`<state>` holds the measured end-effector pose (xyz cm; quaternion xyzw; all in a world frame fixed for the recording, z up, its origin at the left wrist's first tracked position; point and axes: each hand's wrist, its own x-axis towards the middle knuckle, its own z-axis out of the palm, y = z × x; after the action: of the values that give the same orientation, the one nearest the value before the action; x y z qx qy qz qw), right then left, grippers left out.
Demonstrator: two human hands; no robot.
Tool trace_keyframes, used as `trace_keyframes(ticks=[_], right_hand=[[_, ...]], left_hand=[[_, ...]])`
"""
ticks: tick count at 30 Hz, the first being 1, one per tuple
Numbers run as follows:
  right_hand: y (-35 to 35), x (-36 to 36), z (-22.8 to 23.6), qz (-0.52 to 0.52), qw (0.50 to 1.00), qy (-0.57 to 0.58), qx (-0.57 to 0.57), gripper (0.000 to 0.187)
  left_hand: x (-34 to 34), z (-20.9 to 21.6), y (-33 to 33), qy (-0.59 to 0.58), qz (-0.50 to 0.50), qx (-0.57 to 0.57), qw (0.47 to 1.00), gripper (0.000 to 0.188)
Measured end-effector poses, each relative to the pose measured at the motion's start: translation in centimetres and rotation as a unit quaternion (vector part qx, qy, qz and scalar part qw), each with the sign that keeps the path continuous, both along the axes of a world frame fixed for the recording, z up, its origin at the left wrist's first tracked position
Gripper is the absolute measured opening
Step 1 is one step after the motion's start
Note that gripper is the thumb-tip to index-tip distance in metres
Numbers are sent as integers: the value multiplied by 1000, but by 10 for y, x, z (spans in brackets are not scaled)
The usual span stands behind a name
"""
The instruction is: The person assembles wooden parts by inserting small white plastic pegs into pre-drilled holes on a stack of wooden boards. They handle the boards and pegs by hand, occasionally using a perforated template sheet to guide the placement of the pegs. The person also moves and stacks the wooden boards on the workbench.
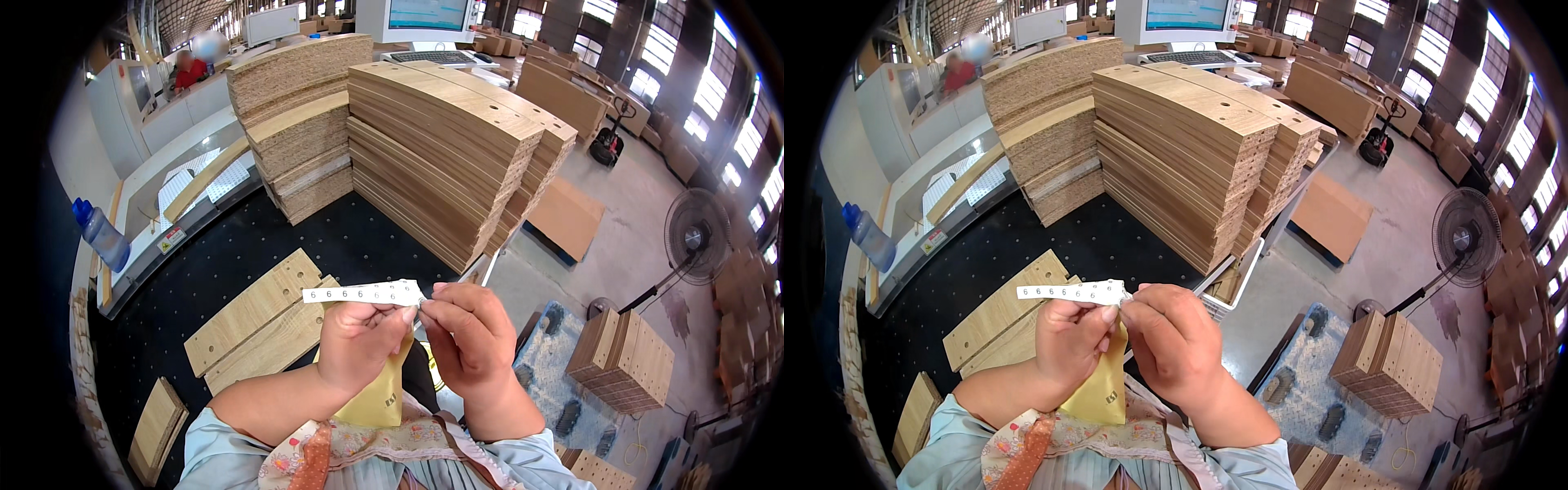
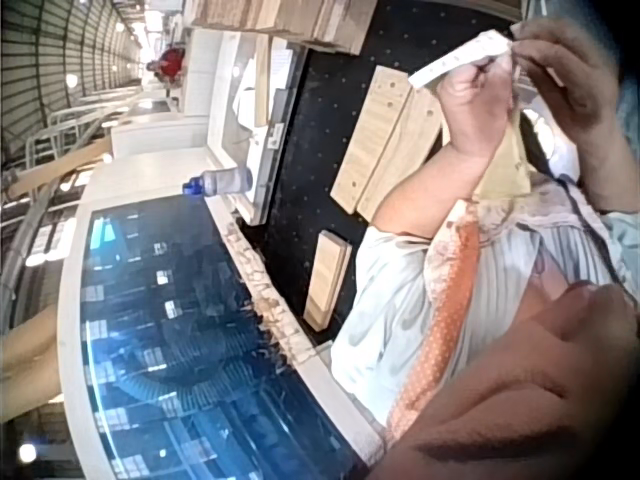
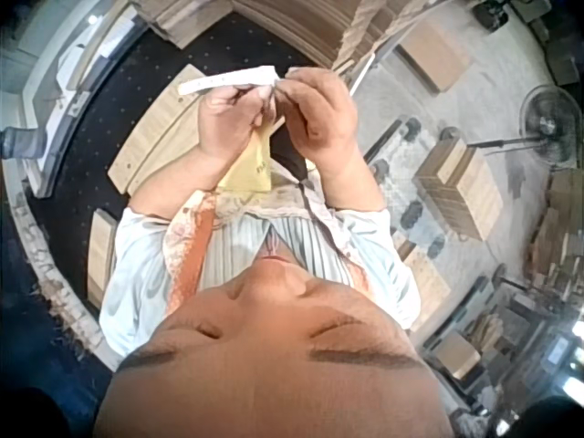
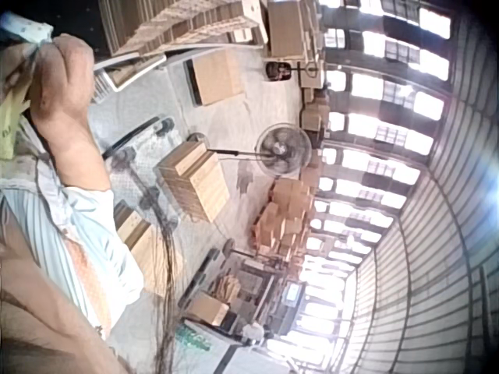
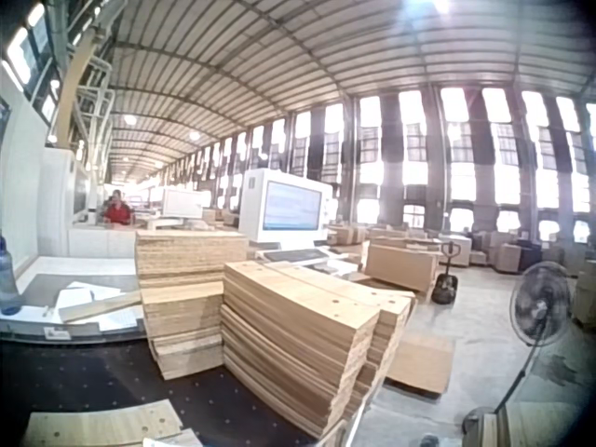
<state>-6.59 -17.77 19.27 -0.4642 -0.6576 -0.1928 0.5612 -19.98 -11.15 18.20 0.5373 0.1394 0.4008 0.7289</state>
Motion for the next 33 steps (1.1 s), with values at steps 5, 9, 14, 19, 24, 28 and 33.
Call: trace_keyframes(ticks=[5,9,14,19,24,28,33], right_hand=[[-7,-2,2,29,998,39,-34,25],[-13,-3,5,34,996,57,-62,23],[-15,1,7,62,991,71,-94,21],[-16,6,7,95,983,94,-125,18],[-12,18,-3,197,932,238,-189,11],[-1,27,-21,314,832,411,-200,7],[10,55,-32,255,796,542,-94,5]], left_hand=[[-1,-8,1,7,56,157,986,16],[-5,-4,13,74,119,439,887,21],[-6,1,11,93,112,433,890,25],[-14,3,11,132,25,368,920,22],[-19,18,9,196,-55,206,957,21],[-1,-1,9,54,-1,-49,997,22],[11,-6,14,64,86,-90,990,23]])
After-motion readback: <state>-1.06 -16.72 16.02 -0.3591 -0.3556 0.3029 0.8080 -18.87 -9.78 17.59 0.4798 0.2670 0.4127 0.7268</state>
